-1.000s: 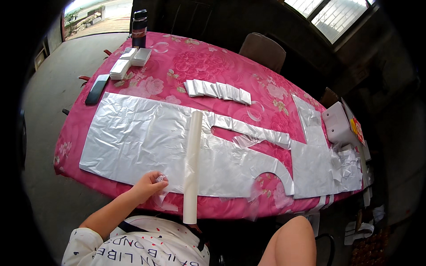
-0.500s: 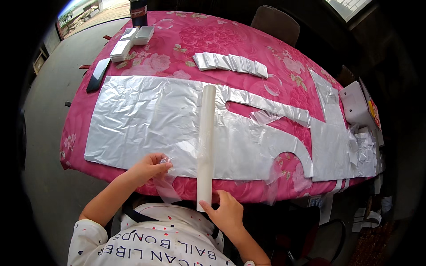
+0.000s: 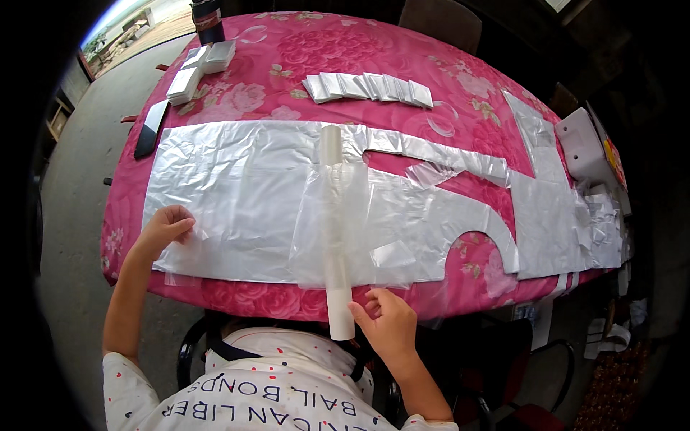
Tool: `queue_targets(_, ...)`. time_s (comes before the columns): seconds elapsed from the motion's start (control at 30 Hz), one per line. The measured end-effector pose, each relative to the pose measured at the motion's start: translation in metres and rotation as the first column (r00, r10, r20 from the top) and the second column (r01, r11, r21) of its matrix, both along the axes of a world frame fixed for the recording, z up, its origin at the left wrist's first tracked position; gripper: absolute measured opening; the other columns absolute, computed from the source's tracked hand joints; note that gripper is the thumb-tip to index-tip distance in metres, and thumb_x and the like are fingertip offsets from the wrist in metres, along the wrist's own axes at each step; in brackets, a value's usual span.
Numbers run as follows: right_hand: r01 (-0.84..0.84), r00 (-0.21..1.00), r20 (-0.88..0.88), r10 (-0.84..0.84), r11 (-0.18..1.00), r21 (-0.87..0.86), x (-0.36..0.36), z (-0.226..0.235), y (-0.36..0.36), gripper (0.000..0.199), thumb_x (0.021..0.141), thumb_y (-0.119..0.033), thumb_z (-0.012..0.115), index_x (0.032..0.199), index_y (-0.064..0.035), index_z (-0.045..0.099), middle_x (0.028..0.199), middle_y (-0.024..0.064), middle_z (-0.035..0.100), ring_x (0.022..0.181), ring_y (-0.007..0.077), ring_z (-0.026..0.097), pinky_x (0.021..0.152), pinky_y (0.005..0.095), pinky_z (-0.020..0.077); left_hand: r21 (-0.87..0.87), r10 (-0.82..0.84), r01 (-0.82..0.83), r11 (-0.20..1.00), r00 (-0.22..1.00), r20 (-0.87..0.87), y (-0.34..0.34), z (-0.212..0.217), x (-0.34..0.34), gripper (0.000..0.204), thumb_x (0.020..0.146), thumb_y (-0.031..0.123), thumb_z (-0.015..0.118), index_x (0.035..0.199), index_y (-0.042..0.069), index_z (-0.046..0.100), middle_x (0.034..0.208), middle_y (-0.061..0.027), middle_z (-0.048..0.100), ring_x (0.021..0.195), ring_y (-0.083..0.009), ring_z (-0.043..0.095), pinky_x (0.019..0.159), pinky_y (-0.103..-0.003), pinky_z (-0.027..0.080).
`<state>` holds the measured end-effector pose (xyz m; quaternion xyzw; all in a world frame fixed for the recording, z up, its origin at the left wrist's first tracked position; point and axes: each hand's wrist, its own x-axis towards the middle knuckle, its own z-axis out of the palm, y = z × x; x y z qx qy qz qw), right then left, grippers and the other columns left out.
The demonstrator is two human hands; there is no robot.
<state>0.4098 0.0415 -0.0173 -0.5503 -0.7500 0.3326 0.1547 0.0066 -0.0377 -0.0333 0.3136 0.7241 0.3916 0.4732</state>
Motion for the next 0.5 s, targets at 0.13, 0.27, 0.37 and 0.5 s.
queue_targets(0.13,-0.121,0.986,0.169,0.008,0.732,0.671,0.007,-0.020,0.044,0.033,0.068,-0.027,0.073,0.086,-0.0029,0.061,0.086,0.0090,0.060,0.082,0.0256,0.056,0.074,0.0360,0.0443,0.037,-0.021,0.023,0.999,0.998,-0.054,0.001,-0.010,0.001,0.010,0.084,0.012,0.060,0.082,0.002,0.059,0.067,0.0017,0.055,0.058,-0.0047,0.049,0.052,-0.020,0.040)
queue_targets(0.27,-0.131,0.986,0.150,0.067,0.873,0.471,0.033,-0.038,0.062,0.020,0.068,-0.013,0.071,0.083,-0.0045,0.060,0.082,0.0075,0.059,0.080,0.0264,0.055,0.073,0.0383,0.0431,0.040,-0.029,0.036,0.999,0.987,-0.159,0.009,-0.009,0.008,0.010,0.083,0.010,0.059,0.082,0.001,0.059,0.067,0.0013,0.055,0.057,-0.0048,0.049,0.052,-0.020,0.039)
queue_targets(0.37,-0.137,0.991,0.053,0.127,0.883,0.449,0.048,-0.040,0.077,0.014,0.067,-0.001,0.067,0.079,-0.0034,0.061,0.075,0.0099,0.058,0.071,0.0282,0.056,0.065,0.0363,0.0448,0.038,-0.011,0.017,0.999,0.987,-0.158,0.006,-0.010,0.008,0.009,0.082,0.009,0.059,0.081,0.000,0.059,0.066,0.0011,0.055,0.057,-0.0050,0.049,0.052,-0.020,0.040)
queue_targets(0.5,-0.065,0.998,0.052,0.046,0.882,0.467,0.082,-0.022,0.114,0.012,0.070,0.001,0.064,0.082,-0.0003,0.062,0.073,0.0099,0.059,0.066,0.0222,0.058,0.060,0.0307,0.0452,0.023,-0.005,0.010,1.000,0.983,-0.183,0.005,-0.010,0.008,0.008,0.081,0.007,0.059,0.081,0.000,0.059,0.067,0.0007,0.056,0.058,-0.0055,0.051,0.053,-0.021,0.041)
